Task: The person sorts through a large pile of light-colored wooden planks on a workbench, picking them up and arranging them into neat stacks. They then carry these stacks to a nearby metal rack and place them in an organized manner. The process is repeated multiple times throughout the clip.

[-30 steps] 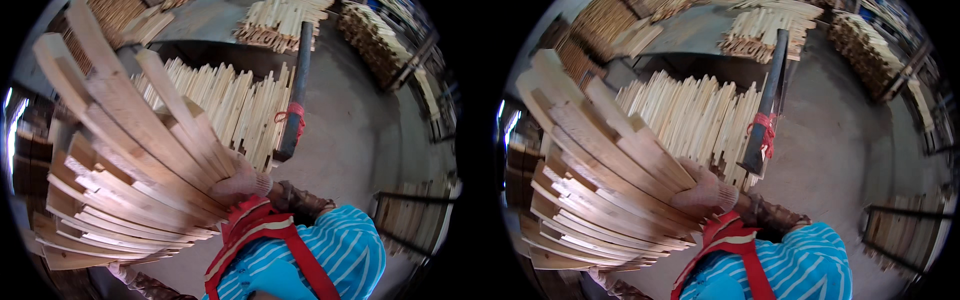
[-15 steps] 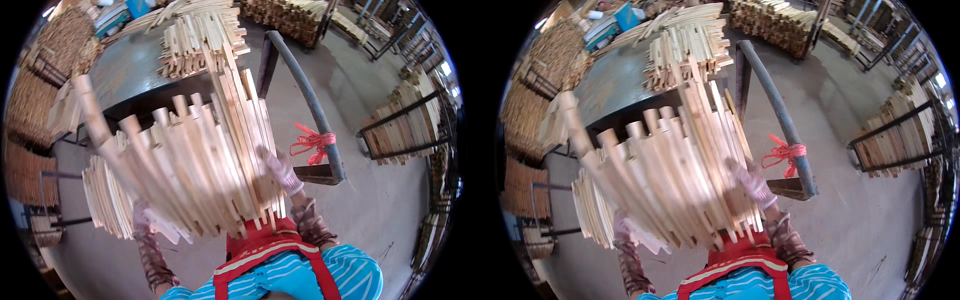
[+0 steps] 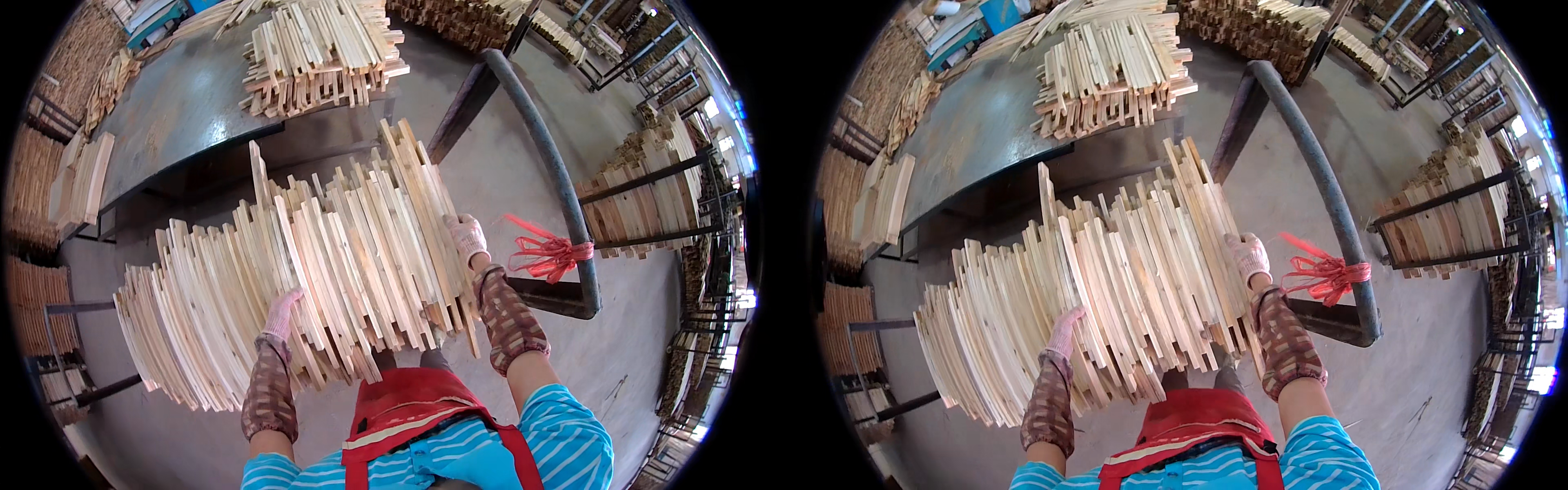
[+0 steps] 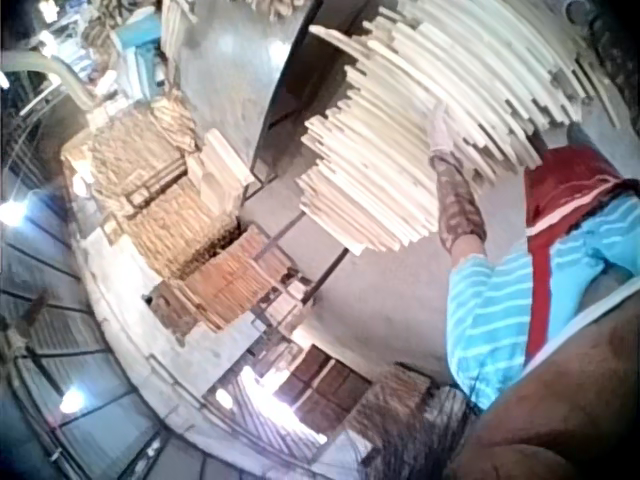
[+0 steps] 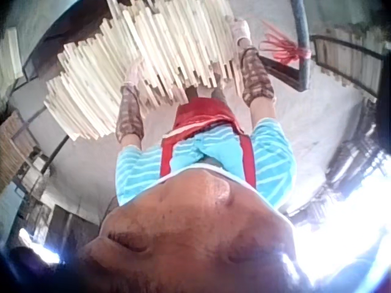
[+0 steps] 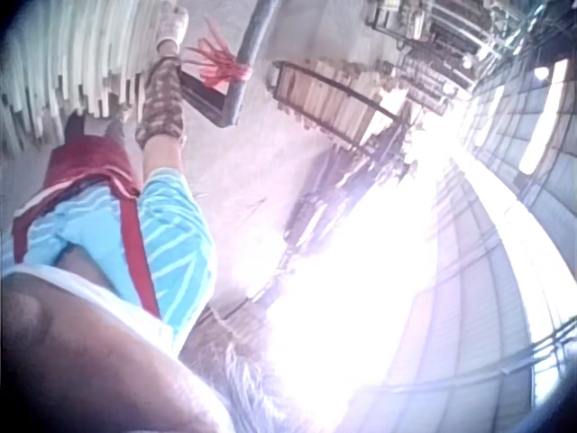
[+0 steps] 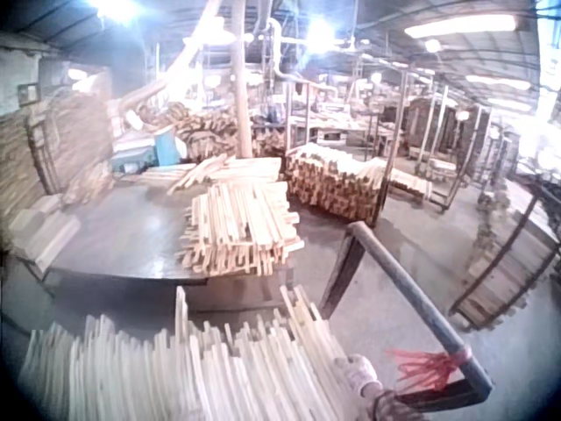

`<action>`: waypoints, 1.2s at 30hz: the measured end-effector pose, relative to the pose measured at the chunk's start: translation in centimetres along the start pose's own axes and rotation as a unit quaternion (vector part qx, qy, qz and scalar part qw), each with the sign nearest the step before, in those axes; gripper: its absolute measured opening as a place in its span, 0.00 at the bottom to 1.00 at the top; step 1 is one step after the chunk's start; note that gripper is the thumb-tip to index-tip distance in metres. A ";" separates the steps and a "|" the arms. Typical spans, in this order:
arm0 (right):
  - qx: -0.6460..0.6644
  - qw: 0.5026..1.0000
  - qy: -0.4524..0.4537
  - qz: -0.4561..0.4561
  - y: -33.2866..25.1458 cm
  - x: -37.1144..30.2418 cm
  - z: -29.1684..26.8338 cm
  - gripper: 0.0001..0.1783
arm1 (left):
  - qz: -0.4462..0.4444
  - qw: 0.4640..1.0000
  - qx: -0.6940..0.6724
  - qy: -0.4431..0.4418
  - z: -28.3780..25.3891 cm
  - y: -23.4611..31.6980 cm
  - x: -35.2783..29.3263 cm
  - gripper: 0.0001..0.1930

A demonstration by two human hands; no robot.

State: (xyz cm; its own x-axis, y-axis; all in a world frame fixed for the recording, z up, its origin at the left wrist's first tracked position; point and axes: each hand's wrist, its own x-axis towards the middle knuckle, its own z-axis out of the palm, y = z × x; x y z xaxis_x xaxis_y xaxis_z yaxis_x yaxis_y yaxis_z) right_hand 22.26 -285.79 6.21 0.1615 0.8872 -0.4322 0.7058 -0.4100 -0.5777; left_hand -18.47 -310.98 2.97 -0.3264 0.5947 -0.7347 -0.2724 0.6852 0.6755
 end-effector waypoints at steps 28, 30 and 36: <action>-0.314 0.785 -0.268 -0.461 -16.5 -21.3 22.9 0.32 | 0.067 0.977 -0.182 0.086 -1.6 -0.2 -1.2 0.29; -0.365 0.755 -0.307 -0.450 -18.7 -22.4 20.9 0.34 | 0.104 0.987 -0.051 0.114 -2.0 -1.3 -0.9 0.31; -0.358 0.691 -0.176 -0.603 -11.3 -17.0 23.0 0.44 | 0.127 0.963 0.123 0.202 0.6 0.8 0.3 0.43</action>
State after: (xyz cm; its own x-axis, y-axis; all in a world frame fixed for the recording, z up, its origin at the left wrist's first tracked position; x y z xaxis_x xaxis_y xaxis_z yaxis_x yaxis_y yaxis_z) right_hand -4.38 -301.15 4.15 -0.9302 0.3352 -0.1495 0.3624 0.9034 -0.2294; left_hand -18.21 -309.95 3.27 -0.6928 0.5784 -0.4307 0.0691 0.6477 0.7587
